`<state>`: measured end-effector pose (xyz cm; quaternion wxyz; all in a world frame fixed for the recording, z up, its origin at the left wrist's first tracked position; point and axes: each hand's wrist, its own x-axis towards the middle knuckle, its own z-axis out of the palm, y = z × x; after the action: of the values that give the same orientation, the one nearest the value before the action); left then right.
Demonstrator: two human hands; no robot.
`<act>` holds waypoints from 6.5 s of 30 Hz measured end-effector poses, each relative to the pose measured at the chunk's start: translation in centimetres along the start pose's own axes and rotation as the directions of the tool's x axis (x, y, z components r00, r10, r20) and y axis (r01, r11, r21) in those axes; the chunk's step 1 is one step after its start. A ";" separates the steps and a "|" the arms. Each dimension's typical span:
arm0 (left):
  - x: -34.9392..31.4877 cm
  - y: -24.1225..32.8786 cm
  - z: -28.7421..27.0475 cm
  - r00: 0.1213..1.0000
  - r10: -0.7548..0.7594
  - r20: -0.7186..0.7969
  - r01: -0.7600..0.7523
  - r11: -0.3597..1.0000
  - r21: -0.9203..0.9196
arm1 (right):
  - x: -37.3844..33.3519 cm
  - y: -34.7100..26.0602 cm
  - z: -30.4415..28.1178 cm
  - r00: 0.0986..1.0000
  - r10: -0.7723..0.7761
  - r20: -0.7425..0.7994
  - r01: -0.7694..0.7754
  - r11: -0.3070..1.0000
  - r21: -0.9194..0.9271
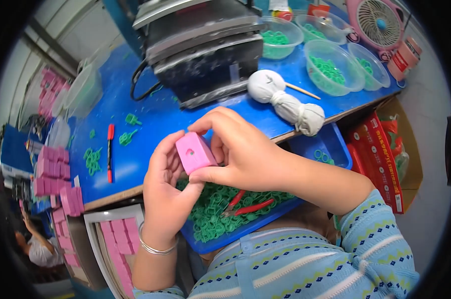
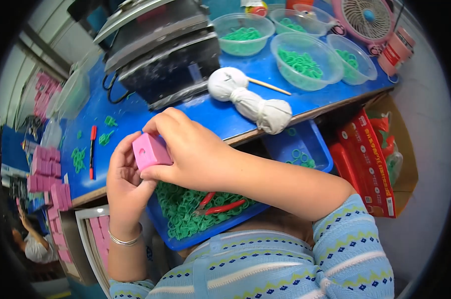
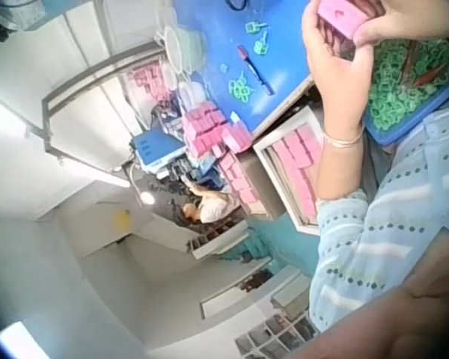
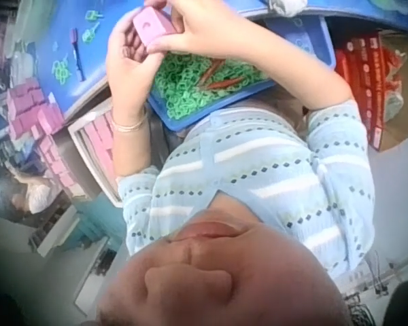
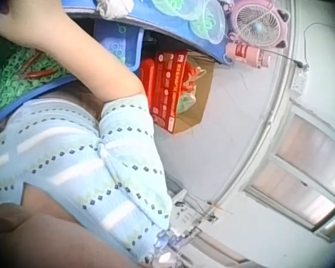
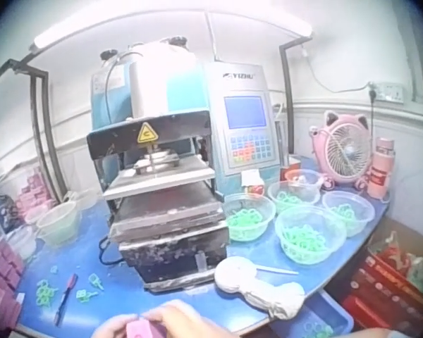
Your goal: Assembling small plastic components and checking the fit using industrial equipment.
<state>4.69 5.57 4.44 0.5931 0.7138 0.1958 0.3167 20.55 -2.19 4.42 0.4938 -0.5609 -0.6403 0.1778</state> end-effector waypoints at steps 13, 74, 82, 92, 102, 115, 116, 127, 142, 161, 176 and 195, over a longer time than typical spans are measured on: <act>2.6 0.5 0.3 0.989 -0.081 0.127 0.076 0.996 0.040 | 1.2 1.9 -1.4 0.972 0.166 0.165 -0.218 0.901 0.376; 3.4 0.1 0.6 0.959 0.143 -0.244 0.024 0.820 0.573 | -4.2 0.0 -5.0 0.913 0.018 0.407 -0.405 -0.067 0.912; -0.1 3.0 3.6 0.855 0.432 0.286 -0.514 0.640 0.571 | -6.0 -0.2 -4.1 0.817 0.091 0.570 -0.575 0.050 0.817; -3.7 2.6 4.6 0.989 0.136 0.049 -0.144 0.956 0.256 | -7.4 -0.9 -3.9 0.999 -0.039 0.038 0.020 0.907 0.422; -5.2 1.3 4.8 1.000 -0.028 -0.010 0.026 0.976 -0.217 | -8.0 -1.1 -1.9 0.960 0.227 0.166 -0.270 0.579 0.769; -5.5 1.2 5.3 0.987 -0.138 -0.082 0.099 0.925 -0.367 | -7.6 -2.3 -1.7 0.908 0.400 0.123 -0.256 0.299 0.919; -5.5 1.3 5.3 0.984 -0.160 -0.083 0.118 0.920 -0.373 | -7.6 -2.4 -2.1 0.895 0.407 0.184 -0.302 0.248 0.921; -4.9 1.2 5.0 0.973 -0.225 -0.053 0.189 0.904 -0.383 | -7.2 -1.9 -1.4 0.904 0.393 0.170 -0.297 0.288 0.910; -4.5 0.7 4.0 0.881 0.425 0.207 -0.446 0.601 0.663 | -7.0 -1.9 -1.9 0.770 0.516 0.375 -0.498 0.119 0.859; -6.9 1.7 -3.5 0.962 0.049 -0.267 -0.014 0.991 0.130 | -8.5 -1.6 -5.4 0.765 0.598 0.241 -0.401 0.150 0.904; -5.2 -0.4 4.5 0.905 0.392 0.164 -0.423 0.797 0.431 | -8.4 -2.4 0.2 0.817 0.502 0.283 -0.472 0.301 0.829; -6.5 -1.8 4.8 0.992 0.119 0.051 -0.122 0.990 0.067 | -8.8 -1.8 0.5 0.823 0.504 0.261 -0.505 0.441 0.742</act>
<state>3.46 -1.72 0.87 0.5519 0.7520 0.1493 0.3281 18.15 -10.43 1.84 0.6113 -0.4505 -0.2991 0.5778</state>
